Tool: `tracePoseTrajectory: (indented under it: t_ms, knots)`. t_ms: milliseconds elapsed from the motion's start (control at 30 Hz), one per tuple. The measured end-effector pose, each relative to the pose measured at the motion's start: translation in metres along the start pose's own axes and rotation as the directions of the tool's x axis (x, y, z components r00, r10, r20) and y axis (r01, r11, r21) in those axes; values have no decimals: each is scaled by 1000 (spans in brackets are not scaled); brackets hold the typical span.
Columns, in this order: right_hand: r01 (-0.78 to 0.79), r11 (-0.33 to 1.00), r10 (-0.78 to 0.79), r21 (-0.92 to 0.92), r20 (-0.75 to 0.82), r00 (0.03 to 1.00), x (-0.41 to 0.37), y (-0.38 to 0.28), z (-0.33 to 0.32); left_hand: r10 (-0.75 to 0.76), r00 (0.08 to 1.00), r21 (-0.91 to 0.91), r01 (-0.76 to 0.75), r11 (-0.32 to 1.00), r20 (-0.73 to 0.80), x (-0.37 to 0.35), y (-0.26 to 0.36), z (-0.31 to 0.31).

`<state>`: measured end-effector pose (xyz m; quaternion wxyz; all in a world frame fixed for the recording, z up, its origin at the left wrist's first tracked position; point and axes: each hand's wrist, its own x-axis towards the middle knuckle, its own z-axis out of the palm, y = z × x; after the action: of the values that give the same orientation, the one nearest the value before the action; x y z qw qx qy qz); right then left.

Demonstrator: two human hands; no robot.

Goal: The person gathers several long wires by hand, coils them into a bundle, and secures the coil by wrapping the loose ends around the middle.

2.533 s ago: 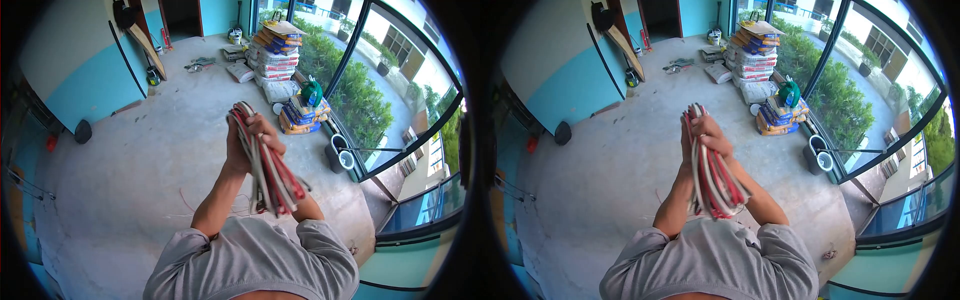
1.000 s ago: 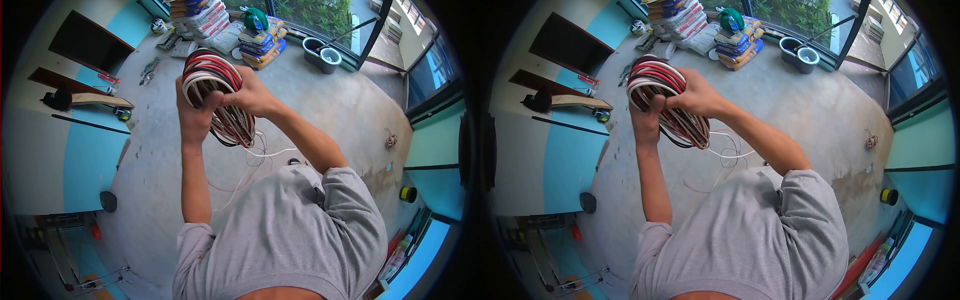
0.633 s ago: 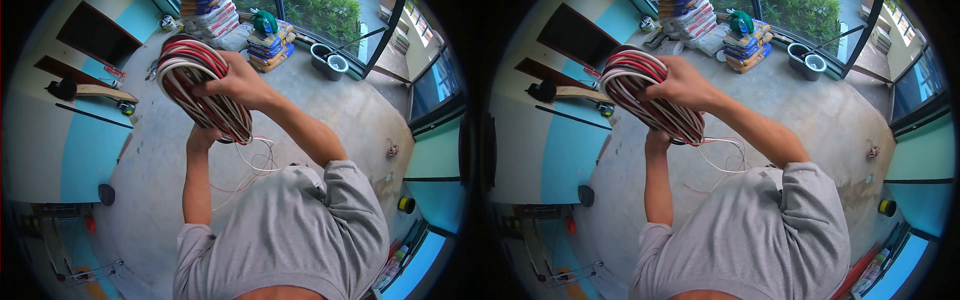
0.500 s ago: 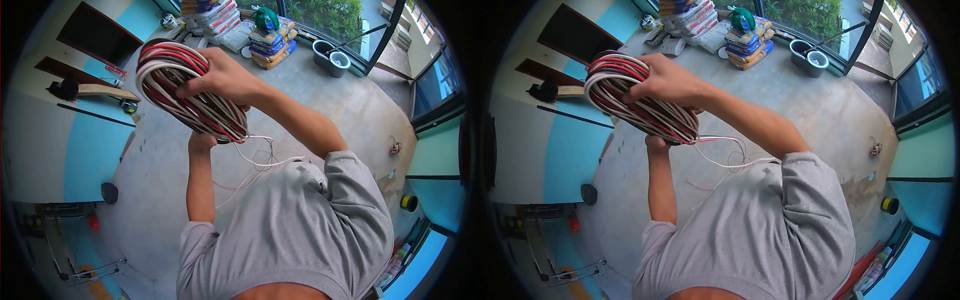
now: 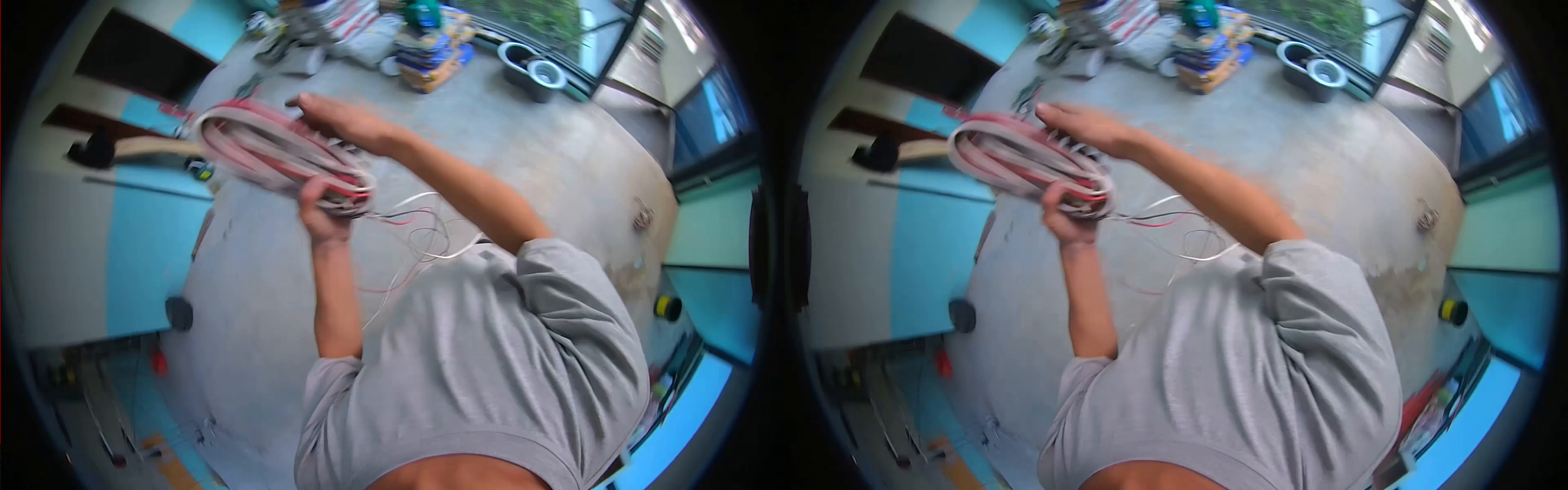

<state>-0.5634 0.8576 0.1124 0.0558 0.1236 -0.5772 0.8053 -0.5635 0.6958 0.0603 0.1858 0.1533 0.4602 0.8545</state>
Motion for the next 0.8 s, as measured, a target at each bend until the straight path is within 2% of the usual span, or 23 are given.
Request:
tracePoseTrajectory:
  t_ms: [33, 67, 100, 133, 167, 200, 233, 267, 367, 400, 500, 533, 567, 633, 700, 800]
  knots:
    - [-76, 991, 80, 110, -31, 996, -17, 21, -18, 50, 998, 49, -49, 998, -32, 14, -9, -43]
    - [-77, 996, 76, 32, 37, 996, -29, 60, -28, -3, 998, -42, 5, 999, 55, 19, -1, -60]
    - [-53, 995, 51, 81, 33, 998, -54, 90, -26, -102, 995, -231, 102, 968, 14, 14, 19, -15]
    - [-113, 993, 112, 12, 87, 990, -74, 96, -14, -92, 995, -121, 95, 988, 30, 27, 26, -32]
    - [-175, 984, 176, -26, 79, 981, -97, 90, 5, 28, 997, 64, -24, 998, -71, 25, 34, -22]
    - [-136, 987, 149, -82, 173, 974, -102, 105, 14, 72, 990, 80, -63, 995, -121, 31, 37, -25]
    - [-111, 980, 137, -168, 152, 979, -113, 102, 21, 61, 998, -11, -61, 998, 11, 27, 37, -23]
    - [-78, 965, 121, -252, 161, 980, -120, 95, 22, 107, 992, 49, -111, 993, 70, 29, 31, -29]
    - [-123, 916, 160, -383, 66, 985, -113, 112, 33, 203, 977, 38, -201, 979, -59, 13, 27, -7]
    - [-91, 896, 129, -435, 60, 990, -113, 113, 35, 194, 974, 29, -192, 981, -116, 11, 25, -4]
    - [-23, 826, 69, -564, 60, 996, -120, 114, 31, 190, 980, 189, -177, 966, -55, 23, 21, -37]
    - [-4, 807, 60, -591, 75, 995, -126, 117, 25, 179, 983, 161, -182, 970, 30, 30, 20, -54]
    - [19, 789, 50, -614, 95, 994, -132, 116, 19, 168, 985, 168, -158, 973, -47, 30, 21, -54]
    - [-23, 733, 127, -680, 104, 986, -149, 101, -3, 152, 967, 176, -116, 977, -207, 29, 22, -53]
    - [-135, 767, 243, -627, 90, 966, -164, 80, -29, 157, 909, 144, -108, 984, -387, 40, 25, -82]
    - [-137, 714, 262, -687, 81, 962, -164, 46, -64, 74, 913, 142, -18, 990, -401, 44, 28, -98]
